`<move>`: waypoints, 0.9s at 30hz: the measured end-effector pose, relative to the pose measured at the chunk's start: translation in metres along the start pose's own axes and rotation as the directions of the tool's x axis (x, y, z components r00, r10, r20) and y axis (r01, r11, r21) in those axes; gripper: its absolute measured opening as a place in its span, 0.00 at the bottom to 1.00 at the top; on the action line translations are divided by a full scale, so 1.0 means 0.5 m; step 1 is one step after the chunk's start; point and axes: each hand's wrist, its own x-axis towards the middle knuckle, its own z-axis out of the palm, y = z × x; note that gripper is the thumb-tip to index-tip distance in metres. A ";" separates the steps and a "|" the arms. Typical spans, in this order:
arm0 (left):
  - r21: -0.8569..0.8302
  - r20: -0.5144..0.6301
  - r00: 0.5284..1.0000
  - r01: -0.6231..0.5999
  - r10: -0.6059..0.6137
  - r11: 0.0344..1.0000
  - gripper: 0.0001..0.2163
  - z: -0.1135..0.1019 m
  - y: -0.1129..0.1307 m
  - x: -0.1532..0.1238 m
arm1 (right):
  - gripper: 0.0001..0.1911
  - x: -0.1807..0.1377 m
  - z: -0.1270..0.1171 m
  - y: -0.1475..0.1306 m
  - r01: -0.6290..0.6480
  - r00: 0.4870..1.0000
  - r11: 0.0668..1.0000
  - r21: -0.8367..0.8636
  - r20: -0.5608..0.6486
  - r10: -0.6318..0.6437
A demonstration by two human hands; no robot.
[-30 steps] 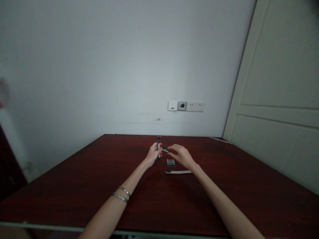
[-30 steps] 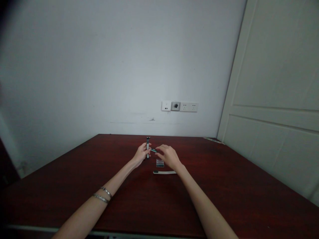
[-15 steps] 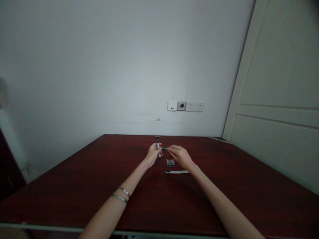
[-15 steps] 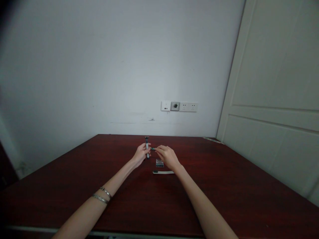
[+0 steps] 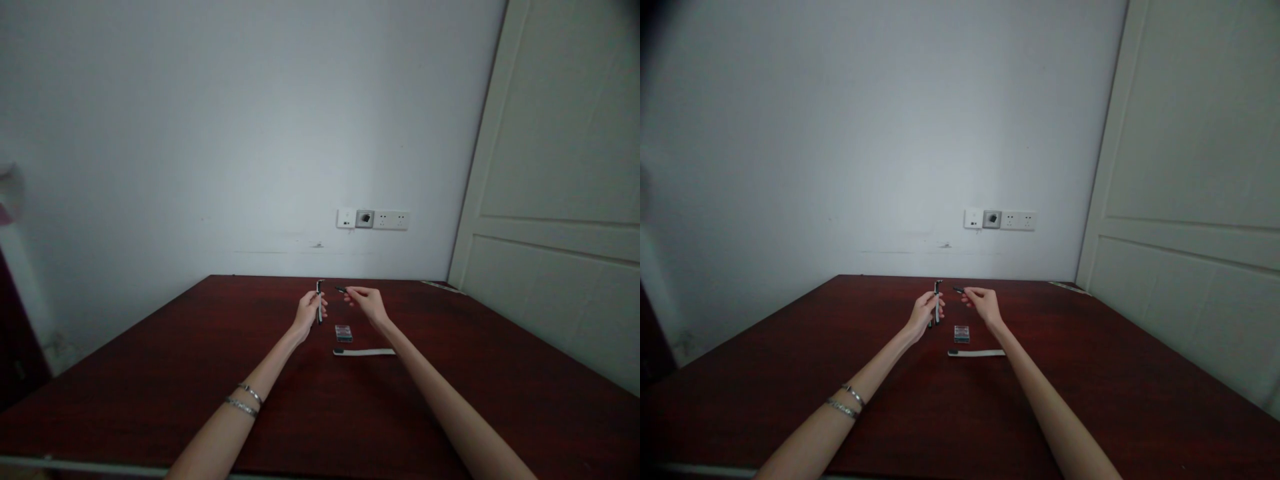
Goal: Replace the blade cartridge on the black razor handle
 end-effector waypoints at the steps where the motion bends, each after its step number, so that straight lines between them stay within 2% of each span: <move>1: 0.014 0.008 1.000 -0.009 0.008 1.000 0.13 0.001 0.001 -0.003 | 0.19 0.006 0.001 -0.003 0.001 1.000 1.000 0.014 -0.007 -0.001; 7: 0.156 0.051 0.995 -0.089 0.082 0.984 0.10 0.009 -0.001 -0.015 | 0.19 0.033 0.002 -0.019 -0.015 1.000 0.997 0.071 0.018 0.014; 13: 0.354 0.079 0.975 -0.223 0.209 0.908 0.06 0.028 0.004 -0.033 | 0.18 0.025 -0.002 -0.020 -0.032 0.996 0.995 0.098 0.080 0.024; 27: 0.478 0.129 0.965 -0.262 0.227 0.838 0.07 0.046 -0.005 -0.049 | 0.19 0.008 0.007 -0.031 0.052 0.983 0.998 0.039 0.175 -0.058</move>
